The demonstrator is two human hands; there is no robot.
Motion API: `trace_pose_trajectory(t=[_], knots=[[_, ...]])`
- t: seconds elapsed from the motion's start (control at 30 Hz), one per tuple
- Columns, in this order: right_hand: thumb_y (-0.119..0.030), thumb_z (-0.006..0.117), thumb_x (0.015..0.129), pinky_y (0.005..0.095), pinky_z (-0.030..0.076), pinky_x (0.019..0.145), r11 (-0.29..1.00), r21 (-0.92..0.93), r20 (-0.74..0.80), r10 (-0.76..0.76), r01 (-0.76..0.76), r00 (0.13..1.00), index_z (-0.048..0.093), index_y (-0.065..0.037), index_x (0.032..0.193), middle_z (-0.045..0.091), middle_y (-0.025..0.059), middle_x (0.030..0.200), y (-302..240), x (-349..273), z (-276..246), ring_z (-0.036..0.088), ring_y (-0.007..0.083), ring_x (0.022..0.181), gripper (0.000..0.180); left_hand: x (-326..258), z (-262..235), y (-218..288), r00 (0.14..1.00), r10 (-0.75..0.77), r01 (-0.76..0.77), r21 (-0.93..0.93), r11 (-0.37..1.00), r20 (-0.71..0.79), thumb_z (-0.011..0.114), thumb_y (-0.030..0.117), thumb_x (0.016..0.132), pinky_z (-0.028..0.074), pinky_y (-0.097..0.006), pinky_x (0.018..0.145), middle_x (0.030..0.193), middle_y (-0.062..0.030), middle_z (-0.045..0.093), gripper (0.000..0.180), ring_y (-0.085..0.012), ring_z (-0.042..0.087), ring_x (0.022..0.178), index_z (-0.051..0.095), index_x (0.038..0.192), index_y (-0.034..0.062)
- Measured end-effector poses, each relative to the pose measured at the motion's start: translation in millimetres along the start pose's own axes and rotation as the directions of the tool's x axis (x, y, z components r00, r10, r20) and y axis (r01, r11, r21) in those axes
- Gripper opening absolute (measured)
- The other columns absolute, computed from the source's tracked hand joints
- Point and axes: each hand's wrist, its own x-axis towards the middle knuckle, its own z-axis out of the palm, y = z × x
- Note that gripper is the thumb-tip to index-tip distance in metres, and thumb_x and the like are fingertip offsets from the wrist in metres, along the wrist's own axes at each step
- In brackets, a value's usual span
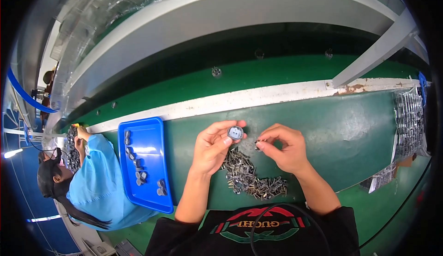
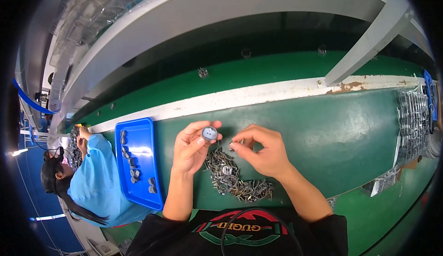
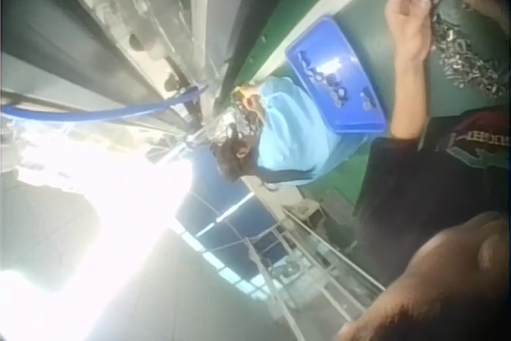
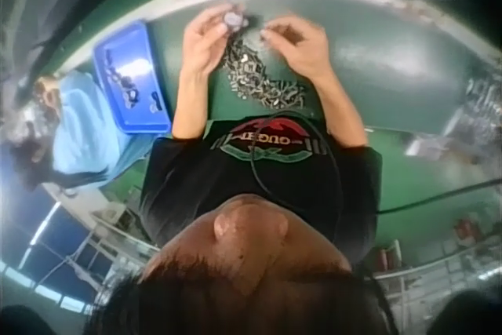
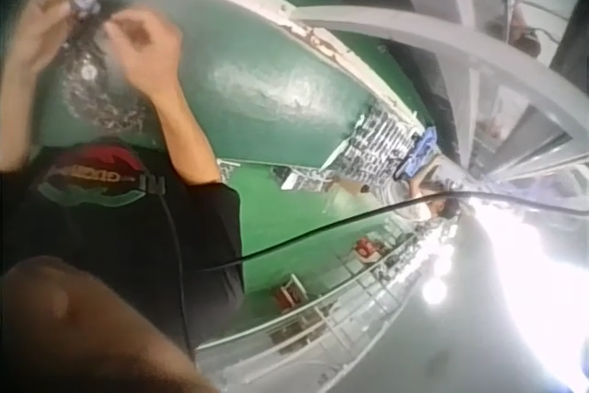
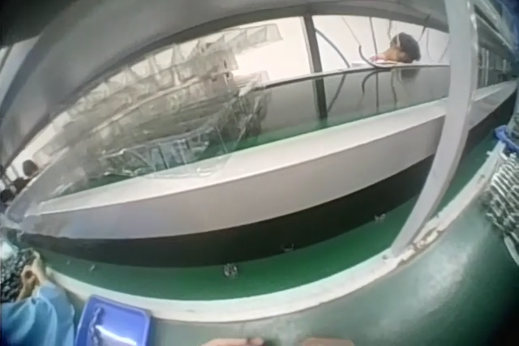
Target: The person assembles small mechanical components by hand, placing metal clips onto plastic bases on a conveyor belt, taking the components from a blue tray.
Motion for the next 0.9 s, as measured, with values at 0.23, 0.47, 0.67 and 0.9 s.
trace_pose_trajectory(t=[0.23, 0.47, 0.67, 0.9], knots=[[0.003, 0.073, 0.086, 0.022, 0.049, 0.063, 0.905, 0.388, -0.047, 0.208, -0.174, 0.977, 0.07, 0.002, 0.1, 0.069, 0.0079, 0.093, -1.3, -1.6, -1.0, 0.062, 0.0091, 0.069, 0.014, -3.1, -10.4, -14.2, 0.995, -0.013, 0.02, -0.075, 0.997, 0.103, 0.06, 0.0, 0.094, 0.059, -0.035, 0.09, 0.125, -0.0261, 0.062, 0.032, -0.031, 0.07, 0.101, 0.058, 0.126, -0.0005], [0.005, 0.075, 0.082, 0.0225, 0.047, 0.059, 0.998, 0.065, -0.099, 0.002, 0.004, 0.995, 0.072, 0.0, 0.098, 0.066, 0.0066, 0.09, 1.2, -4.8, -0.8, 0.06, 0.0094, 0.069, 0.017, -10.2, 3.6, -16.6, 0.982, -0.187, 0.174, -0.258, 0.95, -0.026, 0.064, 0.007, 0.094, 0.055, -0.039, 0.097, 0.12, -0.0202, 0.066, 0.034, -0.0312, 0.067, 0.107, 0.06, 0.127, -0.0035], [0.004, 0.076, 0.08, 0.0226, 0.046, 0.054, 0.988, -0.099, -0.125, -0.13, 0.118, 0.984, 0.072, -0.001, 0.095, 0.064, 0.0066, 0.087, -5.5, -3.9, 7.4, 0.059, 0.0103, 0.065, 0.016, -13.6, 4.7, -22.5, 0.993, -0.116, 0.117, -0.071, 0.991, 0.009, 0.071, 0.0, 0.087, 0.049, -0.036, 0.101, 0.121, -0.0139, 0.063, 0.044, -0.0261, 0.064, 0.112, 0.059, 0.129, -0.0058], [0.005, 0.076, 0.078, 0.0276, 0.049, 0.051, 0.921, -0.294, -0.153, -0.308, 0.255, 0.939, 0.07, -0.001, 0.092, 0.062, 0.0081, 0.083, -7.0, -5.0, 12.4, 0.061, 0.0165, 0.062, 0.017, -15.3, 7.4, -28.4, 0.999, 0.002, -0.007, 0.127, 0.992, 0.045, 0.067, -0.017, 0.083, 0.056, -0.031, 0.094, 0.122, -0.0169, 0.062, 0.044, -0.0222, 0.065, 0.111, 0.059, 0.126, -0.0081]])
